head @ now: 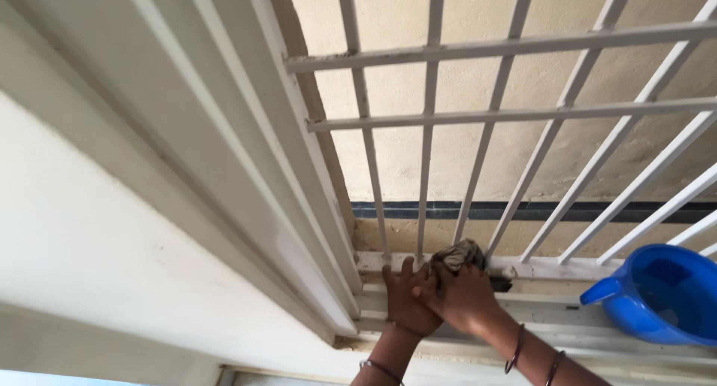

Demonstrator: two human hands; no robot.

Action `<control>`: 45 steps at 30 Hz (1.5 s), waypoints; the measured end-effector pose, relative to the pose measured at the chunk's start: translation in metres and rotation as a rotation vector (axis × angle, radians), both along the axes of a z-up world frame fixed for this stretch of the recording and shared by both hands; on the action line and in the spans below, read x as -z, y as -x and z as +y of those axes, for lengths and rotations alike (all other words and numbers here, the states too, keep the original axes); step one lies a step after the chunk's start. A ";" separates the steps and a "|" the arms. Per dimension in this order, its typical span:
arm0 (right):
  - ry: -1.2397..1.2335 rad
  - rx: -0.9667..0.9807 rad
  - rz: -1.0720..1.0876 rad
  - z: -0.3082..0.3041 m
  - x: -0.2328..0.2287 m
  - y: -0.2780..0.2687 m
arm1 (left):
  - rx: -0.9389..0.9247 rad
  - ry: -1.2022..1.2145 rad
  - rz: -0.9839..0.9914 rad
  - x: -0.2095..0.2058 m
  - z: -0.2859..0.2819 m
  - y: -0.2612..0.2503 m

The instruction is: The person wipes a white metal window grille with a cloth. They repeatedly dip the cloth into a blue water pitcher to wet it and continue cleaning the bars and frame of the grille.

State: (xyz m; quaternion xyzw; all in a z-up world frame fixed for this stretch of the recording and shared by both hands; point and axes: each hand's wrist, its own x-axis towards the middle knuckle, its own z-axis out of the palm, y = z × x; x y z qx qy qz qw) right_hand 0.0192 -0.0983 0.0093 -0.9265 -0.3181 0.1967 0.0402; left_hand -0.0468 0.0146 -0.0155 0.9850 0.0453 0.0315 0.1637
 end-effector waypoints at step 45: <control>-1.163 -0.355 -0.234 0.035 -0.083 -0.041 | 0.088 -0.007 -0.762 -0.096 0.038 -0.053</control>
